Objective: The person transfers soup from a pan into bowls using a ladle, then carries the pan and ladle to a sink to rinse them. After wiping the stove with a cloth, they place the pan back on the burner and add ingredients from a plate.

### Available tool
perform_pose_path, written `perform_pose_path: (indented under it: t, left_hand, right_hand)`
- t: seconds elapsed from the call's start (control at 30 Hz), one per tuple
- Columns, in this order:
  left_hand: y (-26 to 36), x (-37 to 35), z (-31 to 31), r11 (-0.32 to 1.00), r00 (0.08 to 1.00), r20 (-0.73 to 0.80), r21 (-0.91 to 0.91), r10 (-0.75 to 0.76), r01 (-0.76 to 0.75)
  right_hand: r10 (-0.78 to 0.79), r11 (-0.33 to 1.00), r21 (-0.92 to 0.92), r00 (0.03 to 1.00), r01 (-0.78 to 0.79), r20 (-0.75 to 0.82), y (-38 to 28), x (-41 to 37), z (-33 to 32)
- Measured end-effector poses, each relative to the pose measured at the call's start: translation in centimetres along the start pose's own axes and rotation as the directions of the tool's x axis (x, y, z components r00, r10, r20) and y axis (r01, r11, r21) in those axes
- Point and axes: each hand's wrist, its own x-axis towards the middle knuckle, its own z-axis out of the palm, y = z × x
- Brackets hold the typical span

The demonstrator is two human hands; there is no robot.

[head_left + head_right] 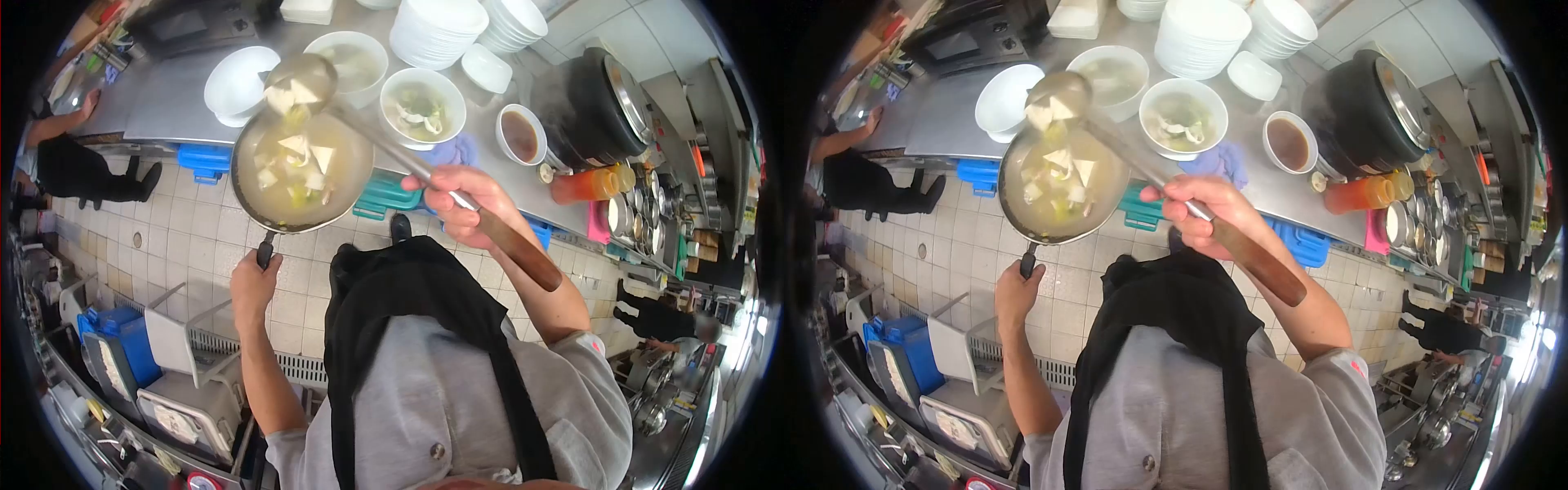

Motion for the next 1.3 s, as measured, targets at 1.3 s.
perform_pose_path:
  t: [1.3]
  left_hand:
    - [-1.0, -0.3, 0.9, 0.999, 0.997, -0.073, -0.016, 0.036, -0.037]
  right_hand:
    - [-0.194, 0.534, -0.837, 0.947, -0.116, -0.255, 4.5, -0.4, -2.1]
